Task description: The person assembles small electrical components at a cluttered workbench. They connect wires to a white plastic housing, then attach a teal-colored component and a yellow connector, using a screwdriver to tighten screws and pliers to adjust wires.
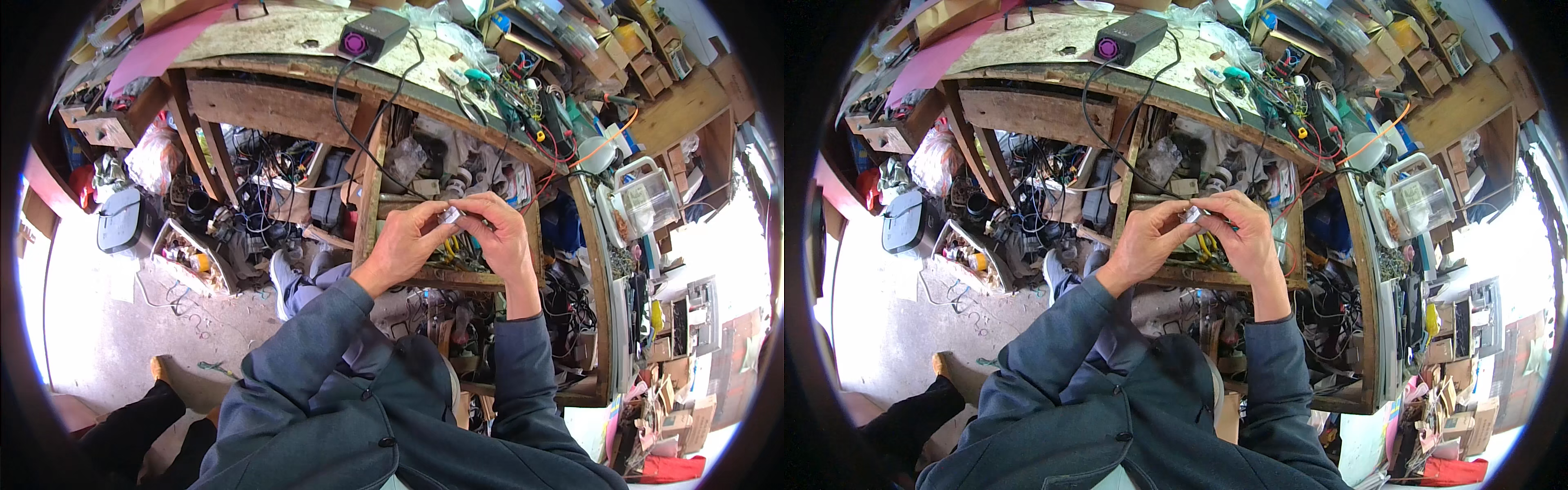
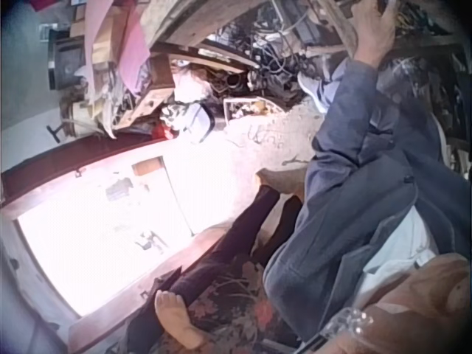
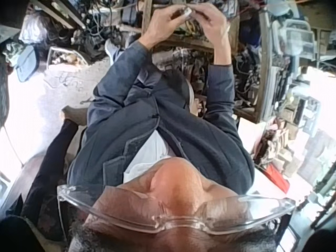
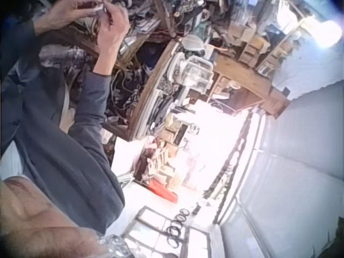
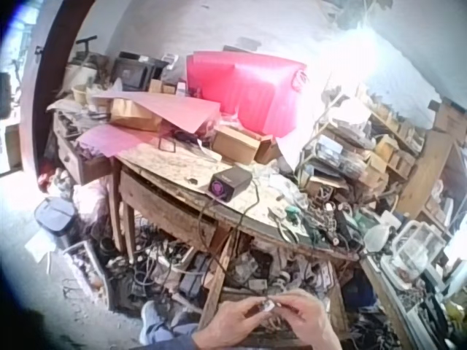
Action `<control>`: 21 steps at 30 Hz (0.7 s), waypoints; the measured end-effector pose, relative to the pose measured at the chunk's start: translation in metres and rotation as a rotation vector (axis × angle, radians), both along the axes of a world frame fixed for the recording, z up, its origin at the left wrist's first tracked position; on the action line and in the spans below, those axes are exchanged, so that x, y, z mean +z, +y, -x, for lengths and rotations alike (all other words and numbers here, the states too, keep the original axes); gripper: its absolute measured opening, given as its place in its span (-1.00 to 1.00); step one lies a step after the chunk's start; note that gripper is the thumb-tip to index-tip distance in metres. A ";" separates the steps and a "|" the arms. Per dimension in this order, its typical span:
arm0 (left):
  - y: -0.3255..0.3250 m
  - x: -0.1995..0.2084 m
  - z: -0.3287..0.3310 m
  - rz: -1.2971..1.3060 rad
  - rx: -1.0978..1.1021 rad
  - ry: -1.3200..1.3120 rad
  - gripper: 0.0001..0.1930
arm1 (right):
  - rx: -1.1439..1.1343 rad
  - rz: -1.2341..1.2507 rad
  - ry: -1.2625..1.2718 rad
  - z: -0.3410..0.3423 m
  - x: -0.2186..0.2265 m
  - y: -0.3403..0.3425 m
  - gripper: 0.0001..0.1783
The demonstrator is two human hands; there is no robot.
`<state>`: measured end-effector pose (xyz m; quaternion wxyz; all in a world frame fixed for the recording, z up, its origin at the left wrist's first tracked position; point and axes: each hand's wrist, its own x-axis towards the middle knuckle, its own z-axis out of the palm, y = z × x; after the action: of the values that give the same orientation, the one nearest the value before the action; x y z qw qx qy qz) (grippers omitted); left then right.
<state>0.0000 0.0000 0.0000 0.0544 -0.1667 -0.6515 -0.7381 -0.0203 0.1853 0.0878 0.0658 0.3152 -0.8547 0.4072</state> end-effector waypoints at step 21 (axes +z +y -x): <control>-0.012 0.000 0.019 -0.544 -0.164 -0.405 -0.76 | -0.144 0.206 -0.375 0.015 -0.020 -0.010 -0.75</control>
<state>-0.0186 -0.0125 0.0002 -0.0929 -0.0483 -0.4129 -0.9048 -0.0350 0.1749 0.0678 -0.0335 0.1638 -0.8260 0.5383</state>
